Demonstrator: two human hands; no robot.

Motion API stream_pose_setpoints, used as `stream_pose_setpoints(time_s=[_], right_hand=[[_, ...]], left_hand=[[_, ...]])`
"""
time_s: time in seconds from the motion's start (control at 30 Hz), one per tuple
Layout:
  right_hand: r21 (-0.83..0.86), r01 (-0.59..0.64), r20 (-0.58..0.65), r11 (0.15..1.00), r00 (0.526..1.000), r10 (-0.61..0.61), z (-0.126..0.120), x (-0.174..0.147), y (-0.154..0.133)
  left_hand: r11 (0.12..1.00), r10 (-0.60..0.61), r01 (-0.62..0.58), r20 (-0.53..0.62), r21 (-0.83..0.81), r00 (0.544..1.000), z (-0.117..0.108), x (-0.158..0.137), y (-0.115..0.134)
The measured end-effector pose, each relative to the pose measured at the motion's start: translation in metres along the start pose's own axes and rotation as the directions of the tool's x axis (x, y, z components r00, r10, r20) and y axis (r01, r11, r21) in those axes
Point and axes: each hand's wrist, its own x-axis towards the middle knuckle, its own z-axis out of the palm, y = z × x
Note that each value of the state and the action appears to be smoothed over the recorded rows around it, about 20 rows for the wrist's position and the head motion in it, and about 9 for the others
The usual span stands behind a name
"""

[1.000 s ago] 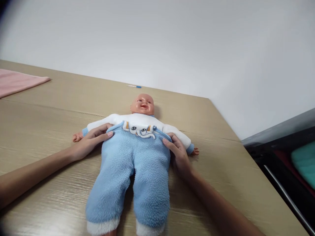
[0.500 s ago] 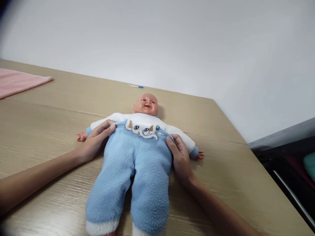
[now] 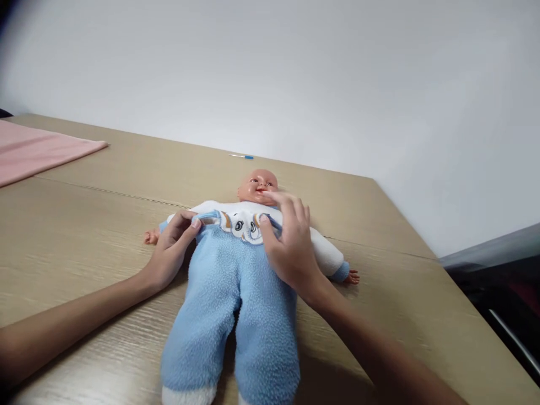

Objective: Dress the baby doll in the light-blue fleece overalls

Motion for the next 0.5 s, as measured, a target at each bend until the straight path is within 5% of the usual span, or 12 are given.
stream_pose_setpoints(time_s=[0.07,0.17,0.27,0.33,0.37,0.43,0.5], right_hand=[[-0.018,0.133,0.116,0.991,0.985,-0.131,0.009,0.024,-0.018],[-0.023,0.184,0.386,0.983,0.908,-0.161,0.033,0.065,-0.039],[0.045,0.339,0.722,0.940,0.639,-0.265,0.066,0.102,-0.047],[0.136,0.362,0.833,0.922,0.461,-0.304,0.090,0.118,-0.048],[0.179,0.350,0.854,0.919,0.409,-0.322,0.101,0.123,-0.049],[0.228,0.315,0.863,0.921,0.373,-0.342,0.122,0.128,-0.049],[0.228,0.283,0.841,0.932,0.424,-0.335,0.136,0.126,-0.050]], left_hand=[[0.999,0.047,-0.047,-0.015,0.016,0.999,0.000,-0.003,-0.002],[0.990,0.135,-0.133,-0.033,0.056,0.990,-0.001,-0.007,-0.003],[0.953,0.250,-0.237,-0.049,0.187,0.967,-0.002,-0.009,0.001],[0.920,0.311,-0.291,-0.036,0.264,0.950,-0.002,-0.009,0.006],[0.909,0.329,-0.309,-0.027,0.281,0.944,-0.001,-0.009,0.007],[0.907,0.336,-0.317,-0.023,0.279,0.942,0.000,-0.008,0.010],[0.914,0.325,-0.306,-0.031,0.266,0.945,0.000,-0.008,0.010]])
